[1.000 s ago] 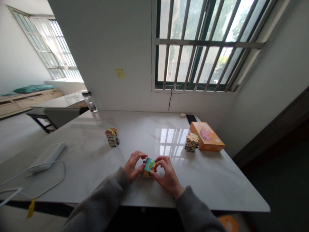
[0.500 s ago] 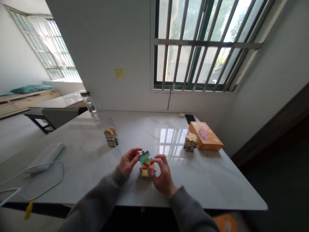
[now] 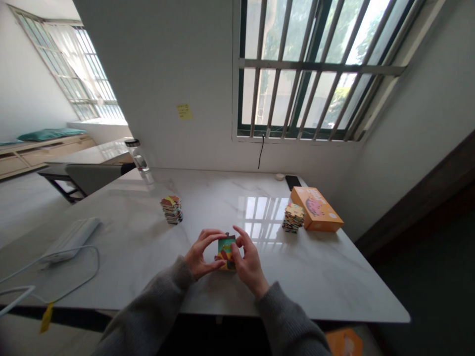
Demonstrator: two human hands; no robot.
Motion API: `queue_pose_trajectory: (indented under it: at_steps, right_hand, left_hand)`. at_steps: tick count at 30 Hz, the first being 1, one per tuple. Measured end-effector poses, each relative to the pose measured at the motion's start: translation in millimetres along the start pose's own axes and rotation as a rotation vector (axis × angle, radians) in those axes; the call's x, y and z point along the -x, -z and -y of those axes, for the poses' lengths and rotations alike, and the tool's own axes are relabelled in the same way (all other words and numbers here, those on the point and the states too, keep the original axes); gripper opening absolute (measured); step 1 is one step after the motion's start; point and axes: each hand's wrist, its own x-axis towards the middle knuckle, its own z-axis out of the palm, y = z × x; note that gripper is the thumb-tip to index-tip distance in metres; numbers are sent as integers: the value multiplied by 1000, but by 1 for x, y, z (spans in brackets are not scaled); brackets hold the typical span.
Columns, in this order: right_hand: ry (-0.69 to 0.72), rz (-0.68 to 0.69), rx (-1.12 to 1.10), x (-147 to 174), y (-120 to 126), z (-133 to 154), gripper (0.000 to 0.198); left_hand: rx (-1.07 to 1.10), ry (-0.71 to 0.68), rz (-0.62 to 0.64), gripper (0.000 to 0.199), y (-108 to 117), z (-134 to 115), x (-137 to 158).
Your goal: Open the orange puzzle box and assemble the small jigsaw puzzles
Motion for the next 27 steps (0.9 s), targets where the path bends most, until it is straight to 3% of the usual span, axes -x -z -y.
queue_pose_trajectory:
  at_steps: [6, 10, 14, 19, 27]
  right_hand:
    - [14, 20, -56, 3, 6, 1, 45]
    - [57, -38, 35, 10, 25, -4, 36]
    - [137, 23, 221, 18, 39, -7, 23]
    - [249, 121, 334, 23, 38, -3, 21]
    - [264, 202, 352, 22, 35, -6, 21]
  left_hand:
    - [-179, -69, 18, 46, 20, 0, 6]
    - [-250, 32, 32, 39, 61, 23, 28]
    - [-238, 184, 113, 38, 93, 51, 58]
    - [-351, 305, 156, 34, 97, 63, 78]
    - [-485, 360, 292, 33, 96, 56, 76]
